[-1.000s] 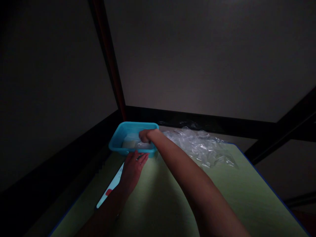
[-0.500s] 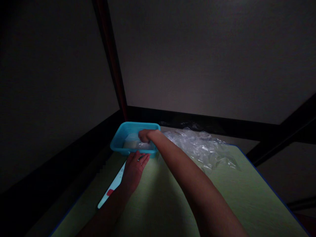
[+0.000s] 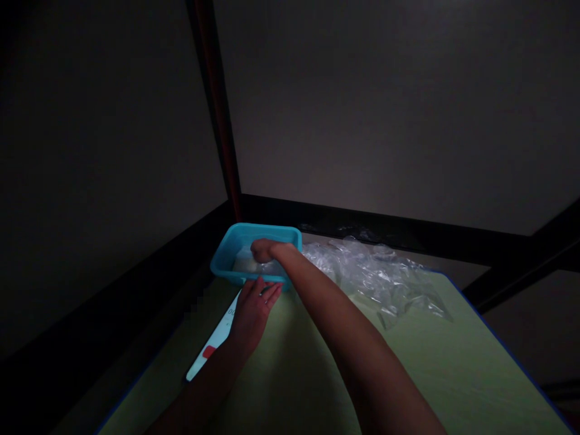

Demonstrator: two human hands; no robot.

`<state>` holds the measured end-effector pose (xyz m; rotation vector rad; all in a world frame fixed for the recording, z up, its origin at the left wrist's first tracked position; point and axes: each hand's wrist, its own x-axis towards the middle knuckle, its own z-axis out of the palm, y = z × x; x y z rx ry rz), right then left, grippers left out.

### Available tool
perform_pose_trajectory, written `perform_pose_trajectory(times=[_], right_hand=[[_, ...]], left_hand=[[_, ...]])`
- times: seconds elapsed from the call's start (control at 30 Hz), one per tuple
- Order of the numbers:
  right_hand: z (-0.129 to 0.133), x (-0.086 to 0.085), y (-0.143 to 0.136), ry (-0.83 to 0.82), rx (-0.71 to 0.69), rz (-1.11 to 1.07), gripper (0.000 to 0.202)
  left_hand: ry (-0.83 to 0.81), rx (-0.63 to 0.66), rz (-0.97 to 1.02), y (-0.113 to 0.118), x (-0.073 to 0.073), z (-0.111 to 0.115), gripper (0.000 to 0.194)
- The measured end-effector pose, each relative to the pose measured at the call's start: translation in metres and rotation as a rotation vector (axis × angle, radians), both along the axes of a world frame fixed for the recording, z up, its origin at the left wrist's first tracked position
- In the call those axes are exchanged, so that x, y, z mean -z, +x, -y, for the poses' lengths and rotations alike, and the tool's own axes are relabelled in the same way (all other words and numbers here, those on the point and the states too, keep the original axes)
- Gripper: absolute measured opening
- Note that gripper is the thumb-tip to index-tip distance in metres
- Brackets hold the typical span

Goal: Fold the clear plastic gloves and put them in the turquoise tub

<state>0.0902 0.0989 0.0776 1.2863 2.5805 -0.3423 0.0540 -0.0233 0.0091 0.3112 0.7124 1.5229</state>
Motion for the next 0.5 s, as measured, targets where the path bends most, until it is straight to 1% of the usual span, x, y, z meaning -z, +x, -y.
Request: perform_pose_trajectory(times=[0.13, 0.23, 0.4, 0.5], right_hand=[[-0.003, 0.002, -0.003, -0.105, -0.022, 0.004, 0.029], [-0.009, 0.008, -0.007, -0.156, -0.029, 0.006, 0.029], [-0.016, 0.023, -0.011, -0.191, -0.026, -0.013, 0.029], [-0.016, 0.025, -0.01, -0.192, -0.03, -0.04, 0.029]], left_hand=[[-0.023, -0.021, -0.004, 0.001, -0.001, 0.0, 0.013], [-0.041, -0.035, -0.003, 0.002, -0.003, 0.001, 0.012], [-0.05, -0.042, 0.004, 0.003, -0.005, 0.001, 0.011], [-0.049, -0.045, 0.005, 0.003, -0.006, 0.001, 0.011]])
